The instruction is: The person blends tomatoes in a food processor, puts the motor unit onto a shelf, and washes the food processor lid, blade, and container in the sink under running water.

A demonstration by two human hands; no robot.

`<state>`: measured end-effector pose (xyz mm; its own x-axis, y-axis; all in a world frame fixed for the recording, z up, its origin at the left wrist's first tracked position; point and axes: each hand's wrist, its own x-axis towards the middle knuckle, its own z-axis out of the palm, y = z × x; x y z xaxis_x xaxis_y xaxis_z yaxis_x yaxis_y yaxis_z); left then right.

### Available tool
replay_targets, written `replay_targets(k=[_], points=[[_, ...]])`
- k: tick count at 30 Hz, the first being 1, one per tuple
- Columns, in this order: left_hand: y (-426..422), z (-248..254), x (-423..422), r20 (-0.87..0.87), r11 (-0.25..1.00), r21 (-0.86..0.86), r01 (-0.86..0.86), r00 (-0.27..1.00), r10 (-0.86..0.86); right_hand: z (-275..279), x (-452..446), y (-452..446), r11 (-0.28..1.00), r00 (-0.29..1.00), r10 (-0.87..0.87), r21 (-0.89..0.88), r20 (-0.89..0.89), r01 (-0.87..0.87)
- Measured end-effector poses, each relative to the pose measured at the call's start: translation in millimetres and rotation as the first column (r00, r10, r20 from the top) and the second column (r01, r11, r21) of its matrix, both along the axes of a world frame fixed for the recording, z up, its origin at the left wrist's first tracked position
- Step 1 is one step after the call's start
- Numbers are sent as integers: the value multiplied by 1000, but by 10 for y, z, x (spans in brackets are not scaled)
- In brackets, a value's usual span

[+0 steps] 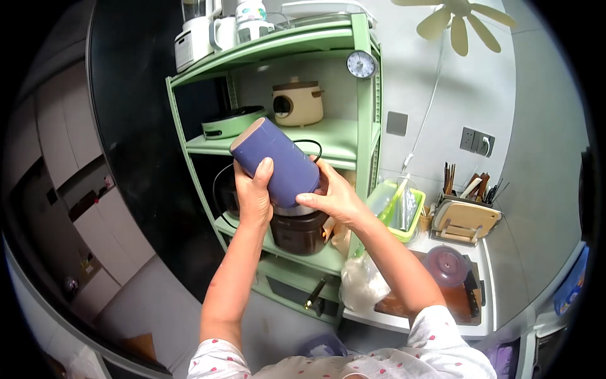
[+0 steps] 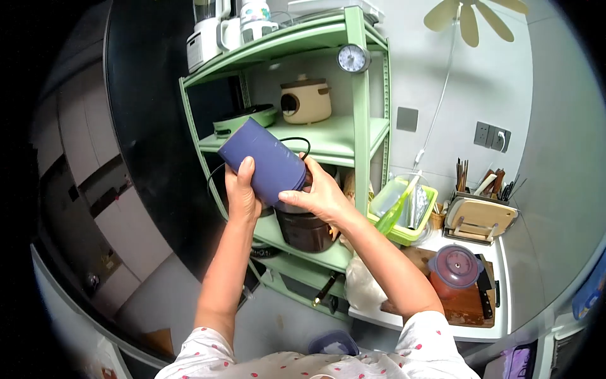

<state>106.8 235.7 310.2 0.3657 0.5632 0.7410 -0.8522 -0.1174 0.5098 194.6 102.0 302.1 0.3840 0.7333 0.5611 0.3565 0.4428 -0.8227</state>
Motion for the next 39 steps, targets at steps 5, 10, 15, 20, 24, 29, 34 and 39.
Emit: replay_targets(k=[5, 10, 15, 20, 24, 29, 34, 39], points=[[440, 311, 246, -7, 996, 85, 20, 1000, -19, 223, 213, 441, 985, 976, -167, -23, 139, 171], [805, 538, 541, -10, 986, 153, 71, 997, -71, 372, 441, 762, 946, 935, -314, -35, 163, 324], [1124, 666, 878, -12, 979, 205, -6, 1000, 9, 408, 693, 1079, 952, 950, -306, 43, 63, 303], [1318, 715, 1111, -39, 977, 214, -20, 999, 29, 501, 762, 1214, 900, 896, -432, -15, 107, 436], [1395, 731, 1193, -30, 979, 203, -13, 999, 20, 525, 814, 1309, 871, 867, -481, -40, 128, 489], [1522, 757, 1310, -63, 981, 193, -25, 997, 38, 594, 856, 1389, 884, 887, -442, -103, 131, 455], [1621, 726, 1408, -1, 993, 18, 116, 993, -116, 543, 901, 1524, 875, 865, -476, -14, 157, 484], [1655, 708, 1407, 50, 874, -343, 345, 935, -350, 515, 872, 1608, 769, 795, -602, 213, -76, 603]])
